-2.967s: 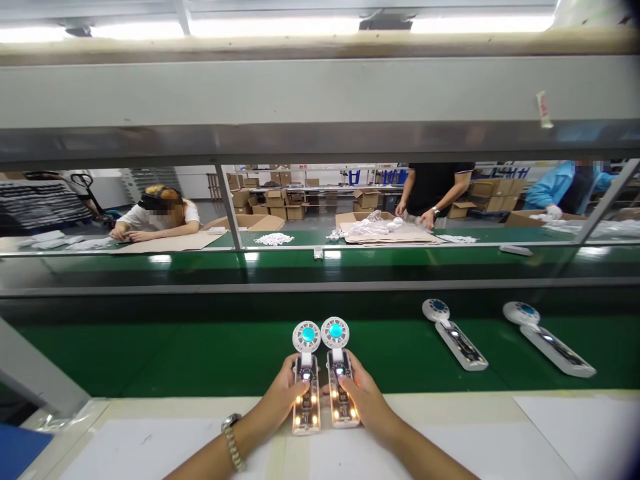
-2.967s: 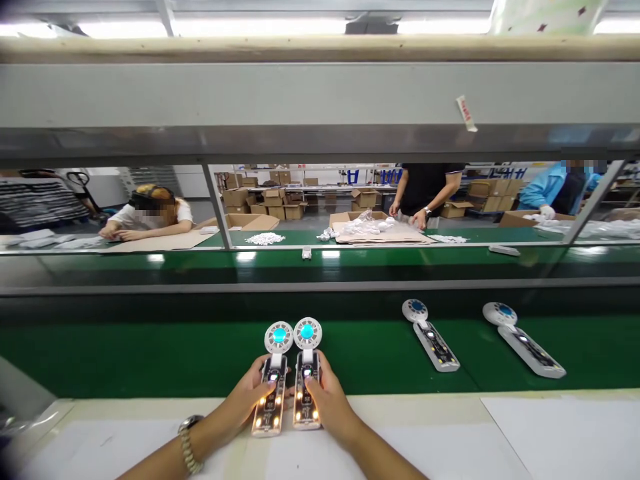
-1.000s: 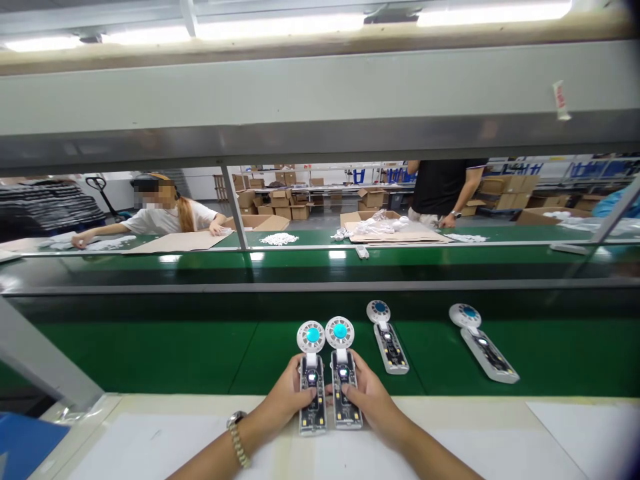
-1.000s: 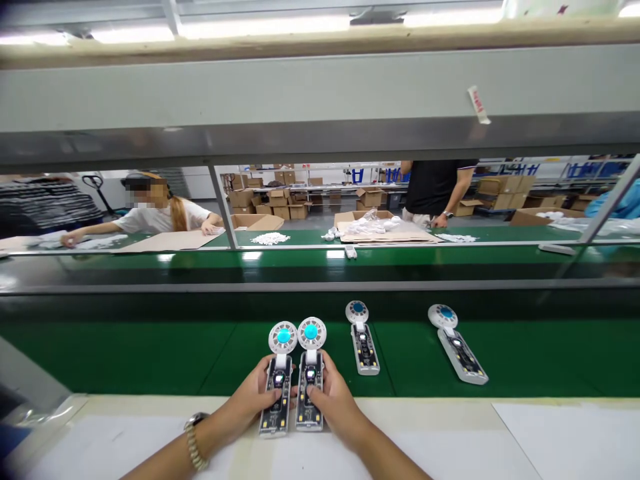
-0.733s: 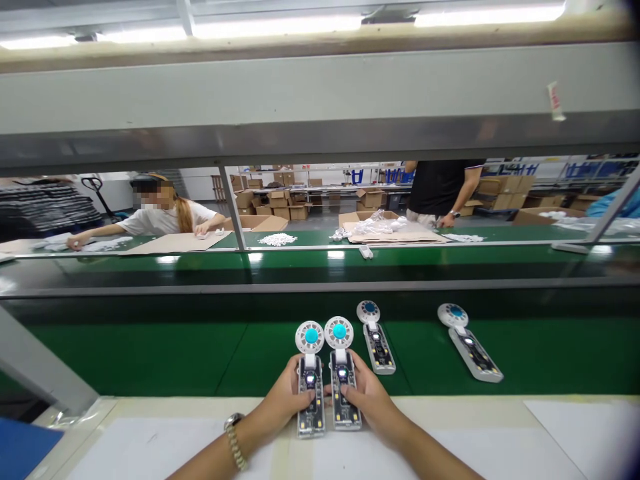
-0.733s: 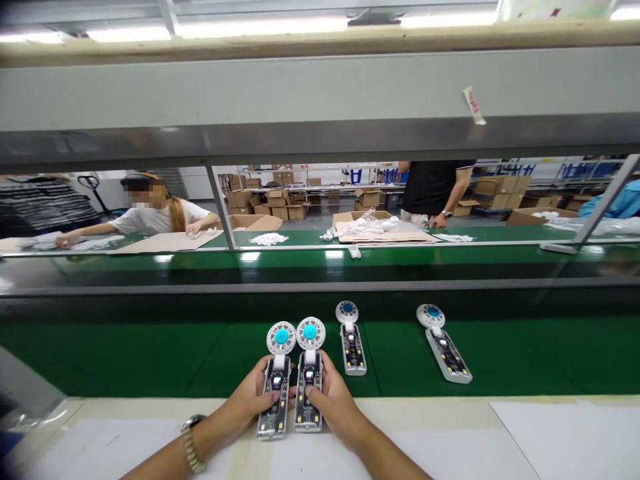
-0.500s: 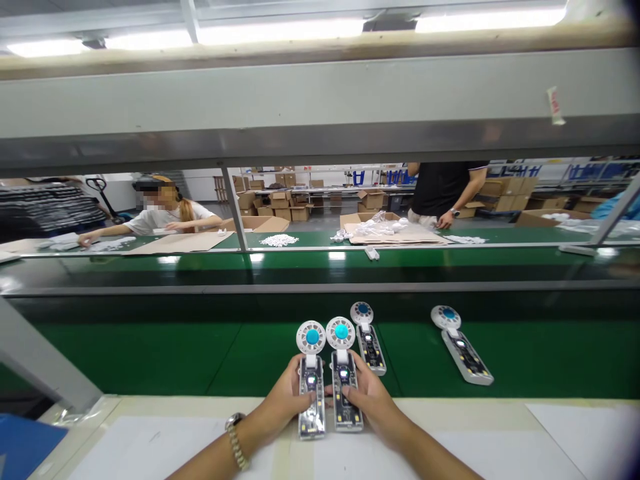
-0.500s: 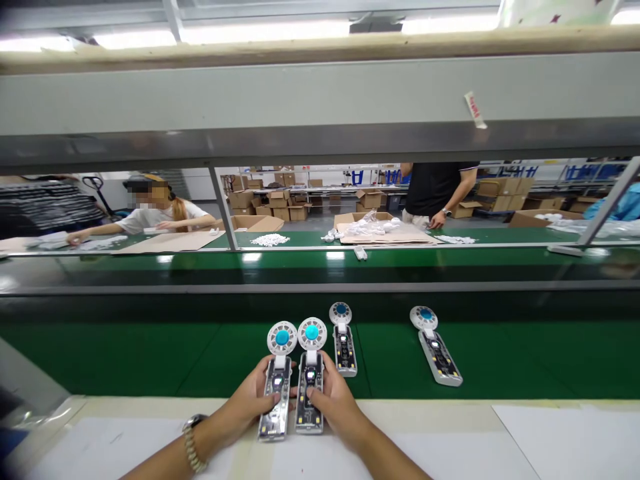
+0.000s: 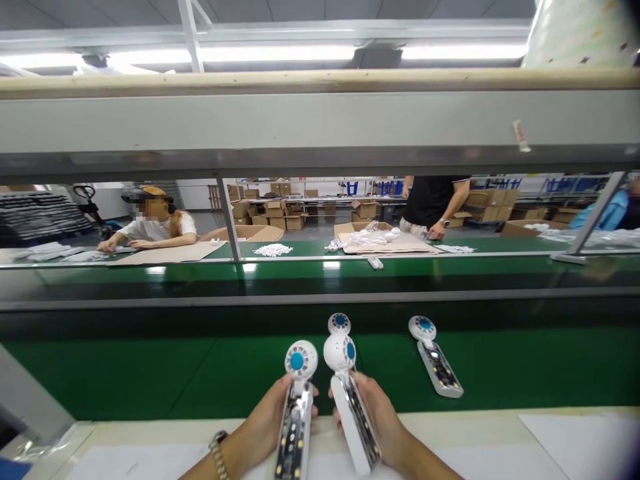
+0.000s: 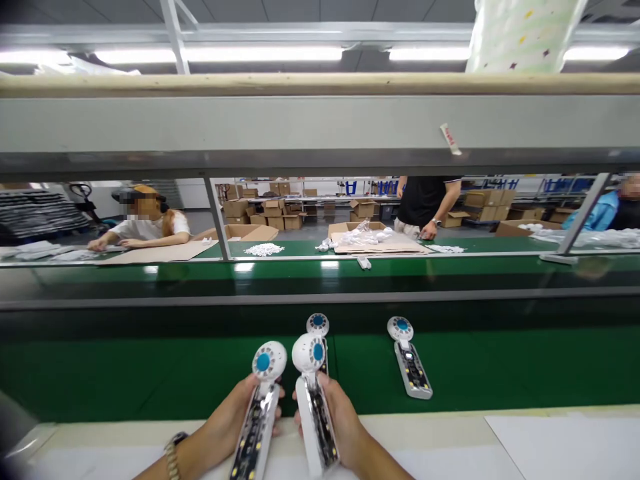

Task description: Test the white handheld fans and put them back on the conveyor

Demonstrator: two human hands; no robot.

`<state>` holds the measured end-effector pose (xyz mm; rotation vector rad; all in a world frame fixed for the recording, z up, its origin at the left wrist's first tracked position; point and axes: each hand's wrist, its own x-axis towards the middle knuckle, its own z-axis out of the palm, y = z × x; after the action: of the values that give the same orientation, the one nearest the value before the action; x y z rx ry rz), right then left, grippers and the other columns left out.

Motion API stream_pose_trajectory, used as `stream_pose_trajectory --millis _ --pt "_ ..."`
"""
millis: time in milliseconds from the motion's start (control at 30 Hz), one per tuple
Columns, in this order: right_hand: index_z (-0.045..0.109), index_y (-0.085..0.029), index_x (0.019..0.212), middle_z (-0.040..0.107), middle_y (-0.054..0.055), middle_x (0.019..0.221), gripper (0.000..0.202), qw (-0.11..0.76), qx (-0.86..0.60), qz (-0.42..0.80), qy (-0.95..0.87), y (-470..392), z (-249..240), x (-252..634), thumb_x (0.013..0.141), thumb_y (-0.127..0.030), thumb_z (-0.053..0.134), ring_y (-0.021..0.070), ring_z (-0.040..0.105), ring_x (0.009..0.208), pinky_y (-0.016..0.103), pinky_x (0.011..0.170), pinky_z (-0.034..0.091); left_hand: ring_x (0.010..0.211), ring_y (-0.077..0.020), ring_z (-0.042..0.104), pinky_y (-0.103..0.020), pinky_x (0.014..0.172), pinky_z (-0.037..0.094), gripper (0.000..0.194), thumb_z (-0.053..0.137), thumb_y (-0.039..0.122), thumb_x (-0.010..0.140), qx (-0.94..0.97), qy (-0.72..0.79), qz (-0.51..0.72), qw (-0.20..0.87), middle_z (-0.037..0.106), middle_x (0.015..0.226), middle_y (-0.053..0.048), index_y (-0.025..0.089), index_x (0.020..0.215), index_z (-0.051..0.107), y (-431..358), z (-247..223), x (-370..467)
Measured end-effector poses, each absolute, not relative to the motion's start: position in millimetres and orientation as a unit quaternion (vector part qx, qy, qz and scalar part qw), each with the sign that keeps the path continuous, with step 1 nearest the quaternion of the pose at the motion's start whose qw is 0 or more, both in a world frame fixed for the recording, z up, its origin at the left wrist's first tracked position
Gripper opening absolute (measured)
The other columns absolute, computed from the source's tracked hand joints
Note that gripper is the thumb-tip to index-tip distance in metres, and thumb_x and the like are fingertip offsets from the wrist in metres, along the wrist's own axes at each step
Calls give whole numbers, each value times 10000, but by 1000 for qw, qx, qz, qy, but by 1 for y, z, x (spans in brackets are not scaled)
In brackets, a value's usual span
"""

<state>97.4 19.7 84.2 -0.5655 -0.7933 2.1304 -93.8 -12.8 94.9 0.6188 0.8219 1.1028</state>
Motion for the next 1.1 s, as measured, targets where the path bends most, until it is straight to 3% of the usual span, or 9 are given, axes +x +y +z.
stream_pose_trajectory --millis 100,200,300,433,600,667,733,900,1100 --pt "575 -151 700 598 8 568 637 395 -240 845 -269 27 90 101 745 -745 350 99 541 394 198 383 390 475 -142 571 -268 453 507 610 460 716 730 230 428 490 724 607 607 -48 123 688 598 -9 96 -97" --pt "547 -166 693 575 -4 539 650 448 -279 797 -294 42 88 104 735 -771 314 93 518 391 197 392 383 431 -116 538 -223 415 465 616 469 728 714 220 456 495 706 577 542 -29 128 637 586 -2 94 -105" --pt "544 -170 789 612 16 587 523 513 -373 630 -448 65 78 108 734 -685 473 141 568 479 251 467 445 564 -142 603 -243 559 513 538 585 647 700 247 503 548 621 652 684 -53 125 823 621 10 90 -122" --pt "507 -173 1034 663 61 898 559 561 -402 495 -528 95 66 116 614 -460 740 228 618 858 372 850 465 906 -232 629 -291 781 502 663 747 527 573 374 590 588 408 663 982 -62 182 1095 528 31 89 -154" --pt "455 -215 1237 511 90 1289 670 517 -424 389 -634 103 62 123 647 -403 711 298 429 1224 473 1051 295 1179 -428 426 -514 990 329 785 659 602 522 433 696 522 236 495 1223 -230 83 1089 498 43 88 -179" --pt "518 -238 1198 513 72 1297 548 507 -423 346 -667 98 66 123 692 -380 672 283 406 1249 444 1067 282 1271 -423 296 -501 1065 208 807 649 583 512 437 702 527 194 383 1316 -247 77 1114 469 41 87 -177" --pt "553 -247 1154 567 66 1218 431 523 -425 314 -668 94 72 124 742 -354 613 253 468 1185 399 1050 312 1296 -367 273 -446 1086 187 686 608 540 588 473 687 533 139 355 1343 -203 119 1112 472 35 86 -169" --pt "430 -184 1202 525 140 1154 391 556 -550 235 -577 100 81 144 842 -329 383 278 492 1086 429 948 371 1041 -275 526 -365 893 402 195 488 352 810 620 595 504 86 527 1141 -108 214 926 563 15 83 -147" --pt "450 -59 1124 507 248 1106 451 434 -680 224 -547 107 68 151 749 -309 467 400 507 1018 491 844 397 751 -228 557 -343 707 434 340 429 484 848 640 637 396 165 580 823 -48 213 1039 501 14 76 -144"
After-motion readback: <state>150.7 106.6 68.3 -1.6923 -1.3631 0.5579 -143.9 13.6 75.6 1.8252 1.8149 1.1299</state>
